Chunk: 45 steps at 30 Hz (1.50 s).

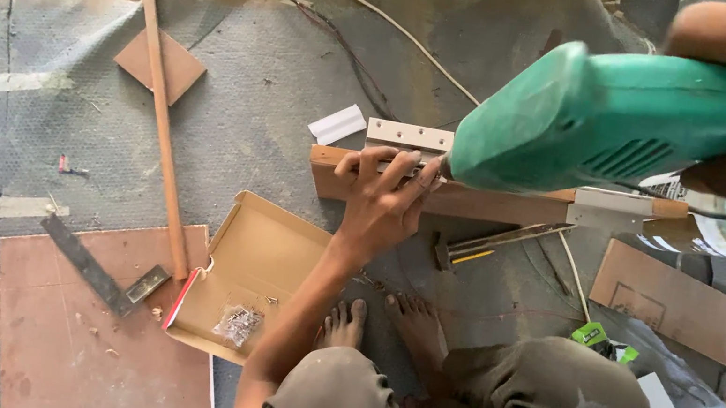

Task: The person uses a green power drill to drive screws into a metal bracket attached to a wooden frame. They repeatedly position the bracket, insert screws, and drill them in while sitting on the floor. The person also flips the frame to access different sides and checks the alignment of the bracket.

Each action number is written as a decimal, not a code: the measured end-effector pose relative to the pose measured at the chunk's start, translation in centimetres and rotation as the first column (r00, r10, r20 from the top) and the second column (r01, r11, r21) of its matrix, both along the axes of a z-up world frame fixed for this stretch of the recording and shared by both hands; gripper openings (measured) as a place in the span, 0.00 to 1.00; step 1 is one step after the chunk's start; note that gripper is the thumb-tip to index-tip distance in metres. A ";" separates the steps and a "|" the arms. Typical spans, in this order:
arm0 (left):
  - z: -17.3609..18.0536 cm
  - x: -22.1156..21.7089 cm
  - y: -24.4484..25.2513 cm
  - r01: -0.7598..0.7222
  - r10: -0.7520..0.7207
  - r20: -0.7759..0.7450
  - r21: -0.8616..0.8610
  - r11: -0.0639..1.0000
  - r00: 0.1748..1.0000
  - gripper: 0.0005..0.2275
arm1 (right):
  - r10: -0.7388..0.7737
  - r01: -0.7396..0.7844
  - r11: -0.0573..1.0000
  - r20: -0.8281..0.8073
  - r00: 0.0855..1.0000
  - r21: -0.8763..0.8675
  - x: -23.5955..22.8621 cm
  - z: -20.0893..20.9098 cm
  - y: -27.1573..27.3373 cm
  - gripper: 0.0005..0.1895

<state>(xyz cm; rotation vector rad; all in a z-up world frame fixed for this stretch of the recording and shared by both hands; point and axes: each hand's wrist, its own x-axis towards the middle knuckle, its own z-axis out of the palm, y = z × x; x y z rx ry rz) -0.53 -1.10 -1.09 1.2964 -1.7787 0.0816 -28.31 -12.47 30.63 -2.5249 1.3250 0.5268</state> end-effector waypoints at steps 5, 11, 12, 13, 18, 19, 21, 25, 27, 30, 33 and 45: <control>1.0 0.2 0.3 -0.026 0.027 0.017 -0.005 1.000 0.999 0.13 | 0.157 -0.153 0.986 0.066 0.985 -0.058 6.0 0.4 -0.1 0.43; 0.4 0.2 0.5 -0.018 0.018 0.021 0.002 1.000 1.000 0.10 | 0.238 -0.256 0.963 -0.179 0.954 -0.082 13.3 3.0 1.7 0.39; 0.4 0.1 0.4 -0.023 0.024 0.022 -0.005 1.000 0.999 0.10 | 0.159 -0.197 0.977 -0.346 0.925 -0.077 14.9 3.6 2.3 0.37; 0.3 0.1 0.4 -0.026 0.026 0.020 -0.005 1.000 0.999 0.10 | 0.161 -0.200 0.977 -0.348 0.923 -0.077 14.7 3.4 2.9 0.37; 0.3 0.0 0.5 -0.007 0.007 0.005 -0.008 1.000 1.000 0.10 | -0.122 0.096 0.983 -0.162 0.979 -0.158 14.3 2.8 4.5 0.34; 0.4 0.0 0.5 -0.002 0.002 0.005 -0.009 1.000 1.000 0.10 | -0.127 0.101 0.982 -0.163 0.979 -0.159 15.3 3.6 4.9 0.34; 0.6 0.1 0.5 0.002 -0.002 0.013 0.006 1.000 1.000 0.10 | -0.141 0.106 0.986 -0.310 0.940 -0.128 17.6 5.1 5.6 0.28; 1.0 0.2 0.4 -0.009 0.009 0.013 0.002 1.000 1.000 0.09 | -0.142 0.118 0.989 -0.380 0.914 -0.088 17.9 5.3 5.8 0.24; 0.9 0.2 0.4 -0.010 0.010 0.018 0.017 1.000 1.000 0.10 | -0.094 0.077 0.995 -0.386 0.918 -0.058 17.6 5.0 5.6 0.24; 0.2 0.2 0.4 0.006 -0.006 0.004 0.006 1.000 1.000 0.10 | -0.084 0.084 0.996 -0.472 0.878 -0.021 18.6 5.3 5.8 0.24; -0.4 0.1 0.3 0.005 -0.005 0.005 0.008 1.000 1.000 0.09 | -0.107 0.127 0.992 -0.525 0.844 0.001 19.0 5.7 5.8 0.24; -0.2 0.3 0.3 0.020 -0.020 -0.008 0.000 1.000 1.000 0.10 | -0.111 0.173 0.985 -0.670 0.734 0.026 22.6 7.3 6.5 0.28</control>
